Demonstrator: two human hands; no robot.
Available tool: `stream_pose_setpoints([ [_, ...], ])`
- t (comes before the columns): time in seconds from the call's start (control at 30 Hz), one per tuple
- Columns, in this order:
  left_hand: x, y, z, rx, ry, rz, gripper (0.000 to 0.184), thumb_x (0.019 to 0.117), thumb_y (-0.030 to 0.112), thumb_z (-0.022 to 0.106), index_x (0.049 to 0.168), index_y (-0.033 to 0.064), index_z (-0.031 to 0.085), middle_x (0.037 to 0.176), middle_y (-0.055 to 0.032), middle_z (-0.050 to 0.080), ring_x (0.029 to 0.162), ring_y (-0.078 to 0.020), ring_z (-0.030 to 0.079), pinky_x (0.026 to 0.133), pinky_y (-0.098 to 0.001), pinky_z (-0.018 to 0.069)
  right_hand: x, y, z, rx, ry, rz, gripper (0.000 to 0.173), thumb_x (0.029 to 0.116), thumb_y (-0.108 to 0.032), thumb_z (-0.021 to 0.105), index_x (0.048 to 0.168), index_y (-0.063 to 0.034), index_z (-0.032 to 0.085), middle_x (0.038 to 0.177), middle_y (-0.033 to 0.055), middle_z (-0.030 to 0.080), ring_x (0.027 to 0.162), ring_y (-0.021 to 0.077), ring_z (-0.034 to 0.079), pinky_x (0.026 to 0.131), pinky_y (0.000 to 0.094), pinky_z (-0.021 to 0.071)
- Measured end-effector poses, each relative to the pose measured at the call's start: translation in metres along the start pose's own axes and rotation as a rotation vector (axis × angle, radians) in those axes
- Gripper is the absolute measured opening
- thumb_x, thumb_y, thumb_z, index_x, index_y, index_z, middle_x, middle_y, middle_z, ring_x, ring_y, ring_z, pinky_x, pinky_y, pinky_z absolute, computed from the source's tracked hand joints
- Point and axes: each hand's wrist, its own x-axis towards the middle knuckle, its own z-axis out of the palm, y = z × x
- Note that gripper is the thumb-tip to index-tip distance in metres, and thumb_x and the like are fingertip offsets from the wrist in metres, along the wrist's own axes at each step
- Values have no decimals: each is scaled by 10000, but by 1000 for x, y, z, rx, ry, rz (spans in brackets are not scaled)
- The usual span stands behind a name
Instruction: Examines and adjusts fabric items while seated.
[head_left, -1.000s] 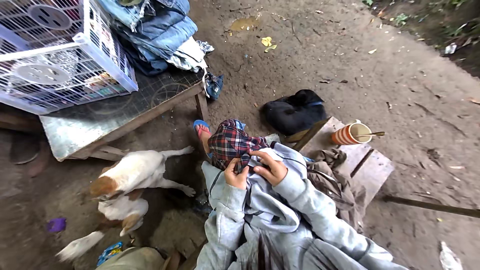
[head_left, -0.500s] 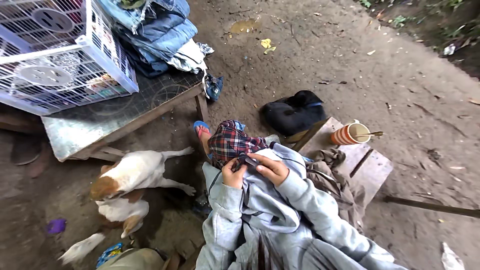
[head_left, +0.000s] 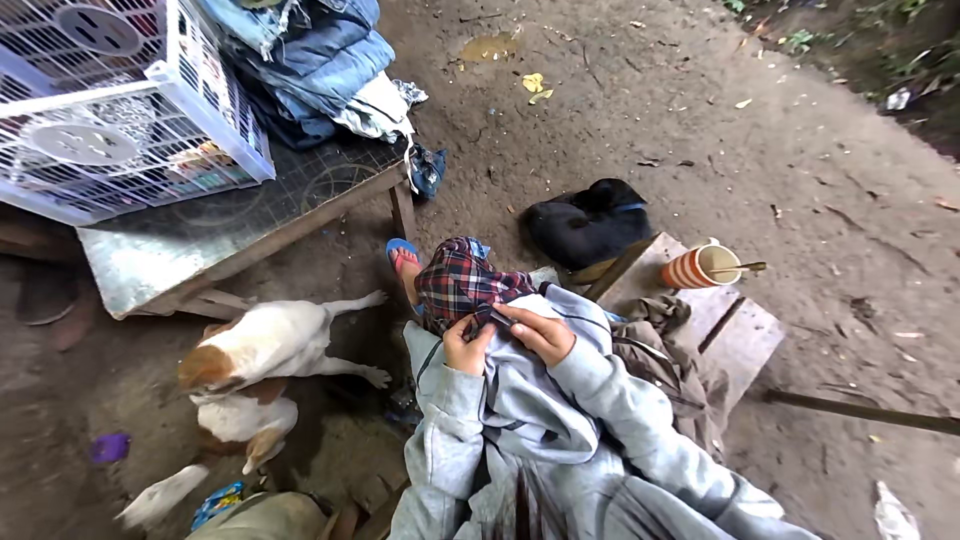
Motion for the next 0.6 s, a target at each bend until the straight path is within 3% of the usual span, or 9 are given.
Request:
stream_pose_setpoints([
  [0.1,0,0,0,-3,-2,-3,192,836,-124,649,1020,-178,651,921,-107,717,858,42,638,838,-145,517,-1,-2,-3,69,-42,56,439,1060,-218,427,1373,31,607,1052,148,725,690,50,571,673,244,491],
  [0.17,0,-1,0,-4,2,1,207,820,-131,634,1021,-182,648,925,-109,715,862,47,633,837,-141,514,-4,-5,-4,-11,-49,36,442,1064,-234,439,1397,11,598,1182,167,726,801,143,675,748,329,549],
  [0.23,-1,-1,0,-2,6,2,224,808,-137,610,1024,-187,642,925,-113,708,859,49,626,825,-138,507,-6,-9,-4,-117,-63,22,450,1061,-238,457,1432,-10,574,1280,193,696,990,311,741,865,489,580],
  [0.3,-1,0,0,-3,8,-5,230,812,-141,610,1034,-195,637,932,-120,706,858,48,621,822,-135,503,-8,-11,-1,-197,-49,46,453,1056,-256,482,1445,-44,576,1179,227,723,901,397,738,786,569,578],
  [0.4,0,-2,1,0,5,4,207,811,-141,624,1013,-183,646,907,-102,710,838,50,626,811,-137,512,-7,-14,0,-252,-39,84,452,1053,-281,498,1451,-83,580,1105,237,733,833,422,727,728,597,569],
  [0.5,1,-5,-1,13,-6,34,196,809,-122,637,998,-171,657,893,-90,713,836,51,631,810,-136,514,-4,-8,2,-176,13,24,415,1050,-231,495,1390,-35,629,1163,218,731,941,363,740,831,528,580],
  [0.53,1,-6,0,13,-8,41,197,811,-116,639,999,-168,658,898,-92,715,843,49,634,815,-140,516,-3,-6,1,-106,13,16,411,1056,-217,476,1375,-11,633,1238,193,715,1020,286,739,909,450,573],
  [0.57,1,-5,0,13,-11,39,202,820,-112,646,1013,-171,658,915,-107,718,855,41,640,826,-147,519,-2,-6,0,-17,11,29,411,1055,-199,460,1363,12,633,1272,171,703,1009,182,724,909,351,555],
  [0.6,1,-4,0,9,-11,34,211,828,-111,651,1029,-175,655,930,-118,720,865,38,644,836,-149,522,-1,-6,0,67,13,56,412,1049,-185,451,1351,29,633,1246,156,710,890,77,671,821,260,523],
])
